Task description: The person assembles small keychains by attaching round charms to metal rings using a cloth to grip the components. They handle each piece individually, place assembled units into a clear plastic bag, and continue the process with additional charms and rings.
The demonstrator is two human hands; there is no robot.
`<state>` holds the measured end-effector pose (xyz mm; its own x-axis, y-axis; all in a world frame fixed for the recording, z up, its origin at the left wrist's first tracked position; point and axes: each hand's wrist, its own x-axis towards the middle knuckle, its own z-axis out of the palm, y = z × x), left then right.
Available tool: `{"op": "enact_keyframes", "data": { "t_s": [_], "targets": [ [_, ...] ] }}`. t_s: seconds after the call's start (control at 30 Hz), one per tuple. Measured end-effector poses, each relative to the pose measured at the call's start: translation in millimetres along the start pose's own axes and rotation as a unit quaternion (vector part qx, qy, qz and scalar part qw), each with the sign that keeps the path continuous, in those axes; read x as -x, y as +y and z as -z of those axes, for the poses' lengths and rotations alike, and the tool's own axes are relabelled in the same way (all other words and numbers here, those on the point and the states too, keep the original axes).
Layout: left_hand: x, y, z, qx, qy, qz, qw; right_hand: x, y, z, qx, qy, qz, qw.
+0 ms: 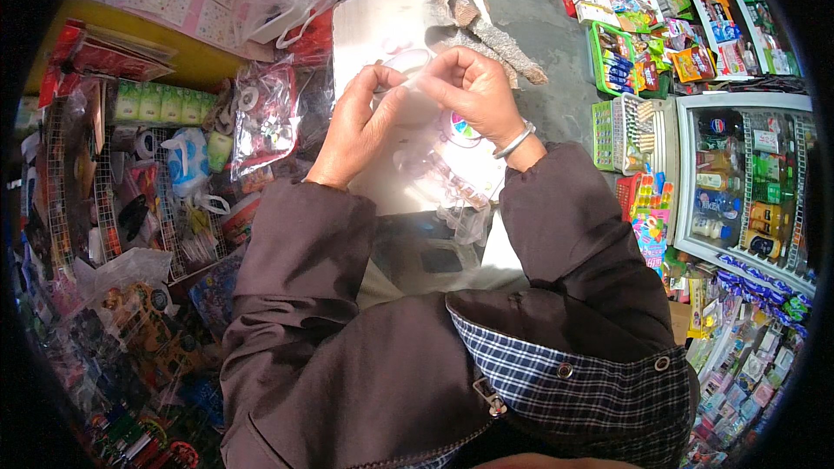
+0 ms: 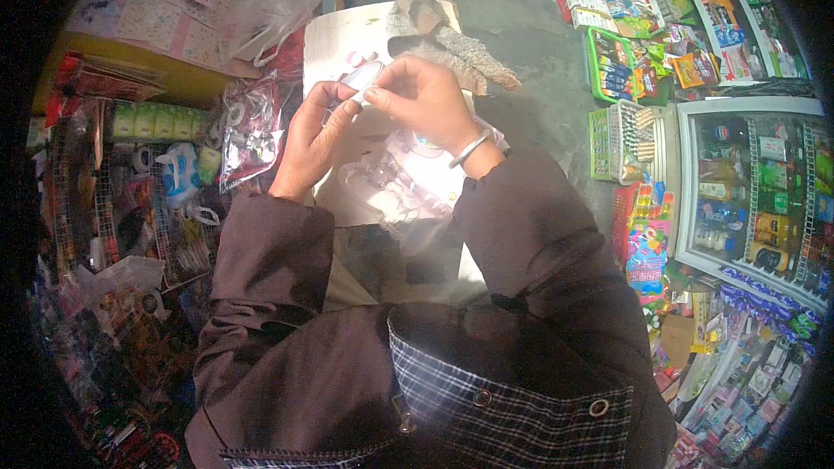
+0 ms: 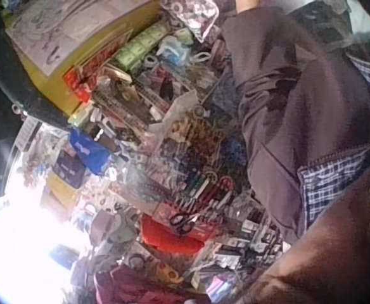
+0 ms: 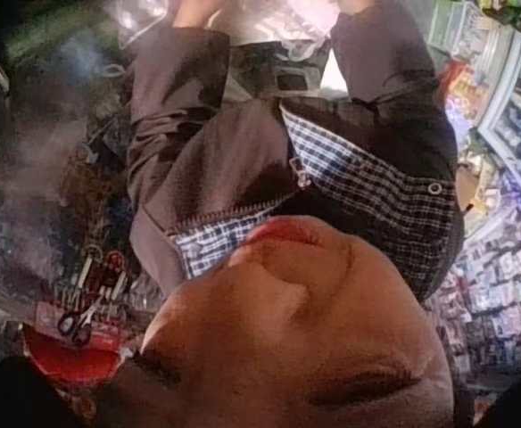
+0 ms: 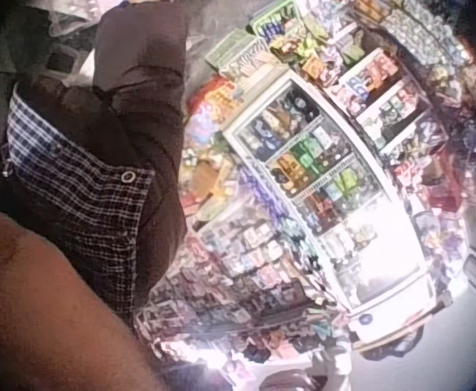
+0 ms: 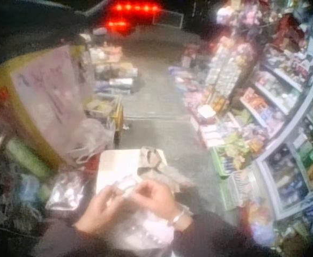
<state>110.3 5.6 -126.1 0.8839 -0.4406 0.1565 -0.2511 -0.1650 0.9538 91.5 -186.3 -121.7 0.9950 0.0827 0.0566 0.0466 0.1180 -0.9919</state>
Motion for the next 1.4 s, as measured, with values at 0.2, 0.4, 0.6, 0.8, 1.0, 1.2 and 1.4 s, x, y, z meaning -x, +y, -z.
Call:
{"op": "enact_keyframes", "data": {
  "t_s": [0.2, 0.4, 0.6, 0.8, 1.0, 1.2, 1.4],
  "targets": [
    [-1.2, -0.7, -4.8, -0.009, 0.019, 0.007, 1.0, 0.9, 5.8, 0.5, 0.043, 0.0, 0.024, 0.999],
    [-4.7, -3.3, 1.4, -0.193, 0.088, -0.169, 0.963, 6.2, 4.8, 1.1, 0.014, 0.021, -0.019, 0.999],
    [-8.8, -42.3, 71.5, -0.293, 0.189, -0.09, 0.933, -1.4, -4.0, 26.9, -0.044, 0.102, -0.012, 0.994],
    [23.8, -136.6, 176.4, -0.395, 0.307, 0.177, 0.848, -2.5, 13.2, 64.1, 0.109, 0.186, 0.038, 0.976],
    [48.8, -180.1, 196.0, -0.558, 0.158, 0.277, 0.766, 0.1, 23.4, 87.9, 0.371, 0.204, 0.064, 0.904],
    [50.1, -176.5, 191.5, -0.587, 0.183, 0.199, 0.764, -3.3, 33.2, 79.8, 0.414, 0.173, 0.053, 0.892],
    [54.2, -179.5, 183.4, -0.535, 0.035, 0.155, 0.83, -6.1, 34.1, 77.7, 0.483, 0.182, 0.049, 0.855]
  ]
}}
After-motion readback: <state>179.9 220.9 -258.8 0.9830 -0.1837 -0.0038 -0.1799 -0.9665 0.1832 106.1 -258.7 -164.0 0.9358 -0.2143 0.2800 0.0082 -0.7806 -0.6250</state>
